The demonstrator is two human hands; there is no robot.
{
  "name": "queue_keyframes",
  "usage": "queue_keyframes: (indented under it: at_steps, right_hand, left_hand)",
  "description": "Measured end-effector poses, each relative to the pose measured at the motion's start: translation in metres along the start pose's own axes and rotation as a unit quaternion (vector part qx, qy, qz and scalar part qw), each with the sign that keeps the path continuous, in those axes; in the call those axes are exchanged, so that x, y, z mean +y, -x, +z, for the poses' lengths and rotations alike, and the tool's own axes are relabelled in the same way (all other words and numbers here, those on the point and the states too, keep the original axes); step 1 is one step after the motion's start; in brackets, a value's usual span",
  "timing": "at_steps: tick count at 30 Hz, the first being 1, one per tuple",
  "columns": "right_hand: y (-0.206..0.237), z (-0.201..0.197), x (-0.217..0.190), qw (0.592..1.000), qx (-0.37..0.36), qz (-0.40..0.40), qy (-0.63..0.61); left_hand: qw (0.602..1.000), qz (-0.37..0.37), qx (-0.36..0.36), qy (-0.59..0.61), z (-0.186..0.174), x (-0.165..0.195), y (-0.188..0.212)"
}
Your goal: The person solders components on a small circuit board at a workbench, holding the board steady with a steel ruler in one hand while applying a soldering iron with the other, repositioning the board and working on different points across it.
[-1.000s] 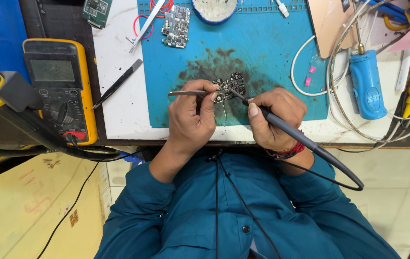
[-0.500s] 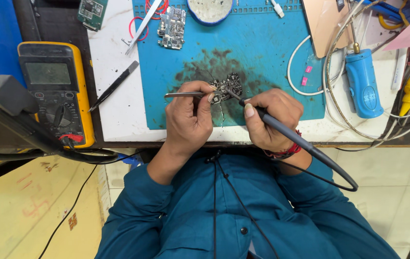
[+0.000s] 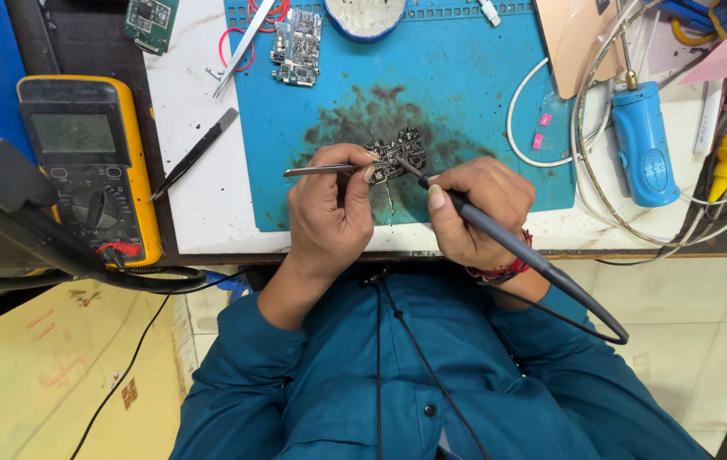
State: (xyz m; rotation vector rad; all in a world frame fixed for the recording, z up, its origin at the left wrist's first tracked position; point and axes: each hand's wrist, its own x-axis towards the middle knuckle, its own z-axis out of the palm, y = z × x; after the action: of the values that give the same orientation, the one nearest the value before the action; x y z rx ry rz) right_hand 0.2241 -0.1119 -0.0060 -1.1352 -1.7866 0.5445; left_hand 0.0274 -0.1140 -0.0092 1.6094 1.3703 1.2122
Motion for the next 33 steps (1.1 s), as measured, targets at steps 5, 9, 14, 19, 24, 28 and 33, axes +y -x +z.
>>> queue_keyframes:
  at_steps: [5,9,14,19,24,28,33]
  right_hand:
    - [0.001,0.000,0.001,1.000,-0.001,-0.001,-0.002]
    - [0.003,0.000,0.002,1.000,0.015,0.008,0.008]
    - [0.004,-0.003,0.000,1.000,0.010,0.009,0.013]
    - [-0.003,0.001,-0.005,0.997,-0.051,-0.011,0.055]
    - [-0.011,0.006,-0.011,0.991,-0.076,-0.023,0.108]
    - [-0.013,0.005,-0.010,0.988,-0.106,-0.040,0.107]
    - [-0.005,0.008,-0.003,0.995,-0.066,0.069,0.001]
  left_hand:
    - [1.000,-0.001,-0.003,-0.004,-0.001,0.000,0.000]
    - [1.000,0.006,-0.004,0.002,-0.001,-0.001,0.001]
    - [0.999,-0.013,0.008,0.038,0.001,-0.002,0.001]
    - [0.999,-0.022,0.007,0.026,0.001,-0.002,0.001]
    - [1.000,0.001,0.010,0.005,0.000,0.000,0.001]
    - [0.999,-0.027,0.000,0.019,0.000,0.003,0.000]
    - [0.999,-0.044,0.001,0.013,0.000,0.004,0.000]
